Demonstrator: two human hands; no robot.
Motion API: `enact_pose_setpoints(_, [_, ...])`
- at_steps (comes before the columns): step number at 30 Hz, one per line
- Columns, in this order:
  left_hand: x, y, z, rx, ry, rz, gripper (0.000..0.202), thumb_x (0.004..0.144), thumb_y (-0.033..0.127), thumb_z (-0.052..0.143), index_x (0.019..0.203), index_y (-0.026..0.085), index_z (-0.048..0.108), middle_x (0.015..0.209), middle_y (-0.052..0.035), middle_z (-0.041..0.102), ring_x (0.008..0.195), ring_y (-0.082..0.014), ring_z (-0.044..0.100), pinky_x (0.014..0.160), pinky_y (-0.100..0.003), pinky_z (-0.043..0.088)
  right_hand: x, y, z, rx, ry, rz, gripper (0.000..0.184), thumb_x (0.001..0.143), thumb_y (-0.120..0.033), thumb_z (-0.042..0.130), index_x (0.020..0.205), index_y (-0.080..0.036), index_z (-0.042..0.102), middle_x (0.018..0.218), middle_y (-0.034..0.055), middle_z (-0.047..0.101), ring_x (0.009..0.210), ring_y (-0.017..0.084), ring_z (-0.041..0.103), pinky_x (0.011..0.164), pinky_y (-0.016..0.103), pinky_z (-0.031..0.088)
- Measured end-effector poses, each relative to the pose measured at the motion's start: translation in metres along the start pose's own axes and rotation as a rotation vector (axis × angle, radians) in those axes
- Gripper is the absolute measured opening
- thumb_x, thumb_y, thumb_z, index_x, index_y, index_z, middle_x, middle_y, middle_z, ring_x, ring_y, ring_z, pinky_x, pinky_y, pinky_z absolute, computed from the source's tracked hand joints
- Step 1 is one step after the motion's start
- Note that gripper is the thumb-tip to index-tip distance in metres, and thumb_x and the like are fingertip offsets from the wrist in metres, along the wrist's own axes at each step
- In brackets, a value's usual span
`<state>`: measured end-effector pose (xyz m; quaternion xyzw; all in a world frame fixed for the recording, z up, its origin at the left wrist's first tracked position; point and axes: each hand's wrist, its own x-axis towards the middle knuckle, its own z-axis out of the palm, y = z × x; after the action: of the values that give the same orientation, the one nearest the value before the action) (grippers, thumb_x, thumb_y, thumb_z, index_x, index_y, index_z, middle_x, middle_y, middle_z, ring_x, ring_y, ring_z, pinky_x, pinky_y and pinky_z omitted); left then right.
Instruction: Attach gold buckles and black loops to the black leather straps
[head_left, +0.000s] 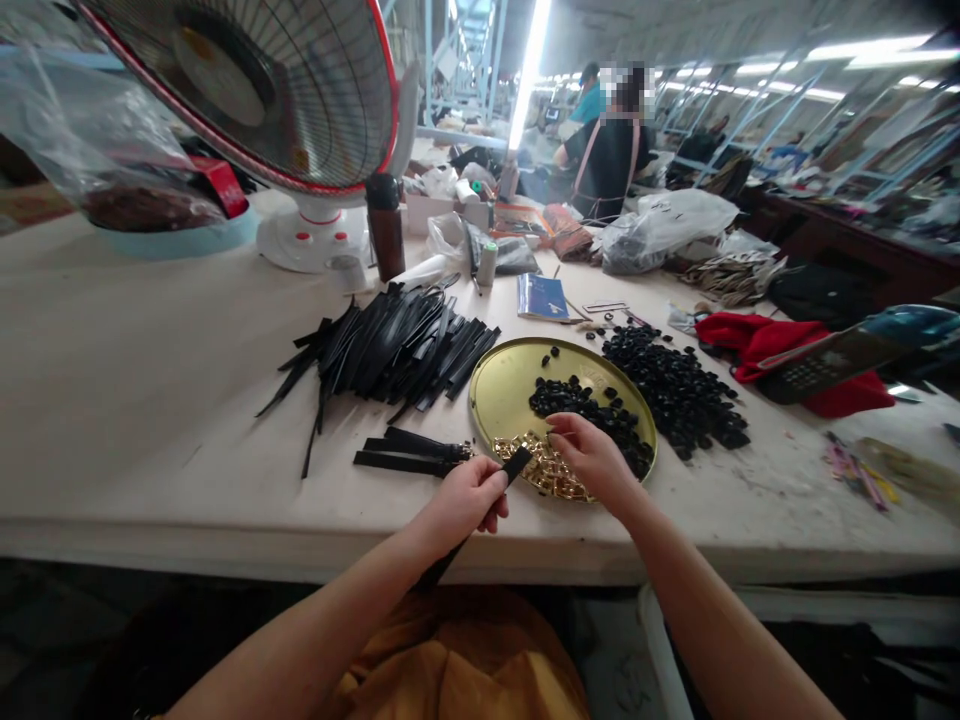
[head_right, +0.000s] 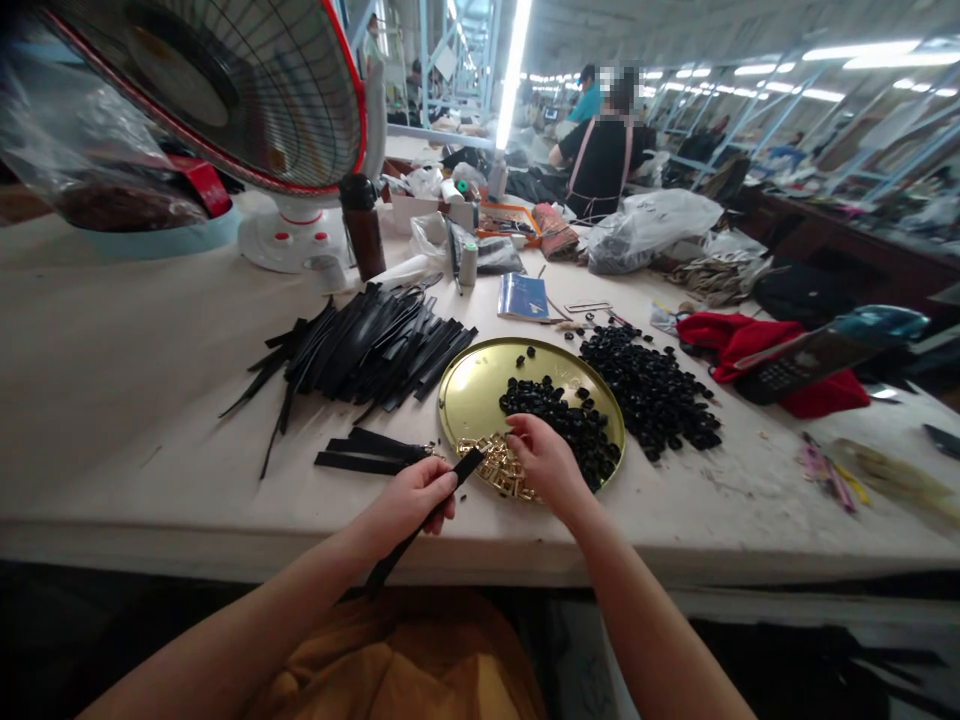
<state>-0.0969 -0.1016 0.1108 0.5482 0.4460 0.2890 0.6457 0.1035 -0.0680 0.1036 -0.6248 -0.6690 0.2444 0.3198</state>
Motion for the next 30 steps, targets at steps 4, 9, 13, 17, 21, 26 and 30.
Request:
enact_pose_setpoints(4, [0.002, -0.005, -0.003, 0.081, 0.029, 0.046, 0.021, 0.08, 0.037, 0.043, 0.073, 0.017, 0.043, 0.051, 0.0057, 0.048, 0.037, -0.0053, 0.039, 0.037, -0.017, 0.029, -0.022, -0.025, 0.022, 0.762, -0.178, 0.269, 0.032, 0.07, -0.042, 0.062, 0.091, -0.018, 0.057, 0.083, 0.0017, 0.063, 0.067, 0.013, 0.059, 0.062, 0.029, 0.048])
enact_pose_setpoints(9, [-0.002, -0.003, -0.014, 0.35, -0.01, 0.113, 0.023, 0.081, 0.033, 0.041, 0.067, 0.016, 0.048, 0.052, 0.005, 0.048, 0.044, -0.0068, 0.04, 0.045, -0.018, 0.029, -0.037, -0.027, 0.042, 0.874, -0.091, 0.301, 0.031, 0.06, -0.037, 0.072, 0.082, -0.018, 0.061, 0.066, -0.0026, 0.062, 0.055, 0.009, 0.054, 0.056, 0.024, 0.044])
enact_pose_setpoints(13, [-0.005, -0.002, -0.023, 0.479, -0.072, 0.092, 0.023, 0.082, 0.032, 0.04, 0.069, 0.017, 0.052, 0.052, 0.0045, 0.047, 0.049, -0.0089, 0.043, 0.047, -0.02, 0.028, -0.041, -0.024, 0.046, 0.852, -0.135, 0.319, 0.027, 0.059, -0.036, 0.073, 0.076, -0.018, 0.063, 0.055, -0.0038, 0.059, 0.05, 0.009, 0.052, 0.053, 0.024, 0.042])
enact_pose_setpoints(17, [-0.006, -0.007, -0.028, 0.535, -0.087, 0.089, 0.024, 0.082, 0.031, 0.039, 0.069, 0.017, 0.053, 0.054, 0.004, 0.047, 0.051, -0.0098, 0.044, 0.048, -0.02, 0.028, -0.042, -0.023, 0.051, 0.818, -0.163, 0.346, 0.028, 0.06, -0.037, 0.072, 0.077, -0.017, 0.064, 0.051, -0.0038, 0.058, 0.049, 0.009, 0.051, 0.054, 0.024, 0.041])
enact_pose_setpoints(21, [-0.006, -0.011, -0.028, 0.538, -0.12, 0.071, 0.024, 0.082, 0.03, 0.039, 0.07, 0.016, 0.055, 0.056, 0.003, 0.048, 0.053, -0.0103, 0.044, 0.05, -0.02, 0.029, -0.044, -0.021, 0.058, 0.789, -0.205, 0.371, 0.026, 0.06, -0.036, 0.071, 0.076, -0.017, 0.064, 0.05, -0.0043, 0.057, 0.047, 0.008, 0.05, 0.052, 0.024, 0.039])
enact_pose_setpoints(26, [-0.006, -0.014, -0.026, 0.434, -0.161, 0.111, 0.025, 0.082, 0.027, 0.038, 0.076, 0.016, 0.059, 0.062, 0.0012, 0.052, 0.057, -0.0106, 0.047, 0.053, -0.02, 0.034, -0.044, -0.02, 0.064, 0.754, -0.237, 0.331, 0.025, 0.062, -0.034, 0.069, 0.077, -0.016, 0.062, 0.053, -0.004, 0.056, 0.048, 0.008, 0.05, 0.049, 0.023, 0.039])
enact_pose_setpoints(30, [-0.01, -0.018, -0.024, 0.183, -0.253, -0.055, 0.031, 0.081, 0.023, 0.036, 0.109, 0.017, 0.048, 0.067, 0.0015, 0.054, 0.051, -0.0095, 0.05, 0.05, -0.02, 0.038, -0.044, -0.023, 0.07, 0.801, -0.065, 0.321, 0.032, 0.063, -0.036, 0.068, 0.087, -0.019, 0.055, 0.06, -0.0057, 0.053, 0.048, 0.008, 0.05, 0.049, 0.023, 0.041])
